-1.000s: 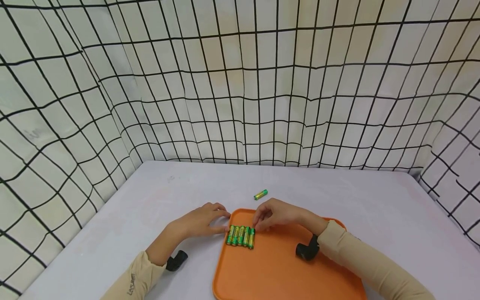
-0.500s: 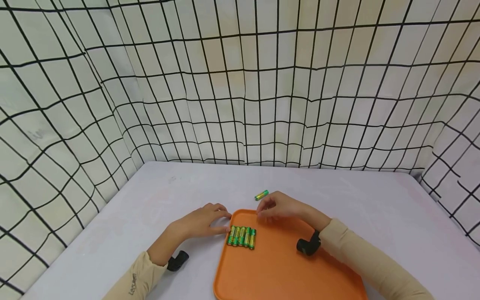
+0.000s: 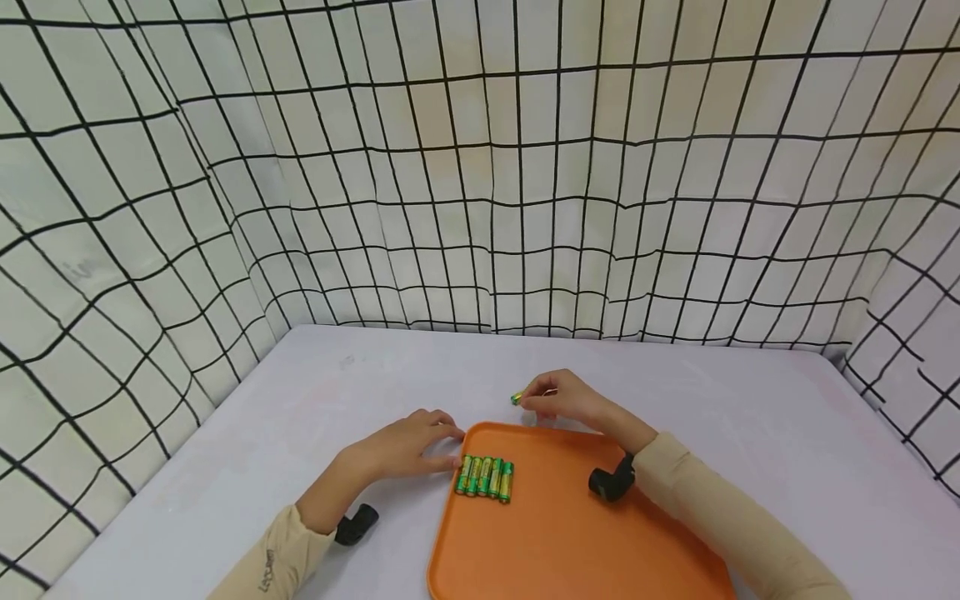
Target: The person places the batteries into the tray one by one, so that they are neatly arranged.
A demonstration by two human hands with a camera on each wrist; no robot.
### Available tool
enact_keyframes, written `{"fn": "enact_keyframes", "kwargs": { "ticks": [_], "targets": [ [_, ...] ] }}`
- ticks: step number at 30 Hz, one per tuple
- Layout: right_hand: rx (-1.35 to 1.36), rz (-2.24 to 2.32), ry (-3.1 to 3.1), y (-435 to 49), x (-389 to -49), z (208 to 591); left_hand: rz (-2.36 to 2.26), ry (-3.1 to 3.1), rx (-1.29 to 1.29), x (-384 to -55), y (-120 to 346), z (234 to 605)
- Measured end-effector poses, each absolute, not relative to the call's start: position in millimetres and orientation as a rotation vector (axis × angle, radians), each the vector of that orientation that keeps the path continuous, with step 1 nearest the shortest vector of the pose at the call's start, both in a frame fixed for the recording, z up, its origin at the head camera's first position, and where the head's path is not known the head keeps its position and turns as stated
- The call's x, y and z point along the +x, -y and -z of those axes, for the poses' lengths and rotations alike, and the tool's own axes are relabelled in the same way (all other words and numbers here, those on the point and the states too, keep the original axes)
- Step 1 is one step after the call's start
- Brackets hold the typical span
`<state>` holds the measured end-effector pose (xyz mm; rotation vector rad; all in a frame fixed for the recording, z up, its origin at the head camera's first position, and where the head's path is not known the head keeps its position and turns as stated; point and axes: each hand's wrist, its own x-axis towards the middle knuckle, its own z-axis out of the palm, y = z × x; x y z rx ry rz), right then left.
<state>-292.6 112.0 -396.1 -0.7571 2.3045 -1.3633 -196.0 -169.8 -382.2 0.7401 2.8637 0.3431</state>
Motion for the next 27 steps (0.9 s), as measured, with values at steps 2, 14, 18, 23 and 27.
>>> {"fn": "enact_keyframes", "kwargs": {
  "ticks": [2,14,18,23,27],
  "targets": [
    [-0.693,1.404,-2.331,-112,-295,396,-0.335,-2.866,0.74,-196,170,383],
    [-0.467,1.517,-2.377,-112,-308,401,-0.335,-2.866,0.762,-197,171,383],
    [-0.427,1.544,-2.343,-111,-310,401,-0.33,-2.869,0.762,-198,171,384],
    [-0.403,1.562,-2.33,-110,-311,402,-0.326,-2.871,0.759,-197,170,383],
    [-0.395,1.567,-2.304,-110,-313,404,-0.336,-2.866,0.745,-196,170,383]
  ]
}}
